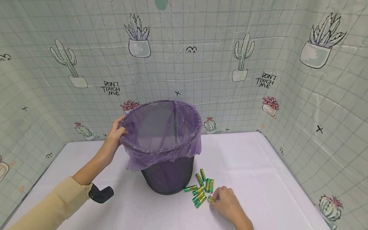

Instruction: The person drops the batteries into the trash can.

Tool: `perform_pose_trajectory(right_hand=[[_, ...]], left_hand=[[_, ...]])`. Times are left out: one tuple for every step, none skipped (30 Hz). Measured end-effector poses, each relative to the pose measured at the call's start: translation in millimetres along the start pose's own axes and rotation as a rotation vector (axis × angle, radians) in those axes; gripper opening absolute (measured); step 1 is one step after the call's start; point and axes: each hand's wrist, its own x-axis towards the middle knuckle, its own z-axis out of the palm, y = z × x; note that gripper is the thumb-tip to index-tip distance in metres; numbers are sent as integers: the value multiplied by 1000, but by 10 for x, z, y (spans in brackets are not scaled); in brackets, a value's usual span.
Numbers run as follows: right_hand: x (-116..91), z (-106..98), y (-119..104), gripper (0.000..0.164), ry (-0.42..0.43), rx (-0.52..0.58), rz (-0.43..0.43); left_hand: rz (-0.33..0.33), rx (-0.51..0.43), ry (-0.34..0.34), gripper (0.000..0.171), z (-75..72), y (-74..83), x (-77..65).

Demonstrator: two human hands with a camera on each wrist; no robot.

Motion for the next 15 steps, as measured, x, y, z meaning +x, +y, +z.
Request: perform_pose_trajectory(right_hand=[[-5, -7, -1, 20, 5, 3, -2], [-10, -15, -2, 20, 8, 5, -6], [-15, -24, -3, 20, 11, 8, -9], [-20, -35, -4, 20, 11, 11, -12], [-23, -45, -2, 21, 12, 12, -14], [-27, -56, -2, 21, 11, 13, -18], [-31, -69, -2, 21, 9, 15, -19], [-34, -82, -3, 21, 6, 18, -20], [-36, -96, -5, 21, 6, 21, -21], [-38, -110, -9, 21, 6, 25, -22], [-39, -125, -13, 21, 7, 29, -22], [-42, -141, -21, 21, 8, 34, -24], [-45, -156, -29, 21, 12, 38, -29], [-45, -172, -34, 21, 17, 41, -38], [-44, -187, -43, 21, 22, 39, -47]], left_hand=[[0, 1, 0, 69, -1, -4, 1], [1, 3, 0, 70, -2, -6, 2], [2, 4, -1, 70, -3, -6, 1], [3, 6, -1, 70, -4, -5, 0], [3, 7, 0, 70, -5, -8, 1], [4, 6, 0, 70, -5, -10, 2], [4, 6, 0, 70, -5, -11, 4], [4, 6, -1, 70, -4, -10, 4], [4, 4, -1, 70, -5, -10, 4], [3, 3, 0, 70, -5, -12, 7], [2, 0, 0, 70, -5, -16, 12], [2, 0, -1, 70, -5, -15, 14], [1, 2, -1, 70, -4, -15, 13], [0, 2, -1, 70, -5, -15, 14], [-1, 1, 0, 70, -4, -15, 14]])
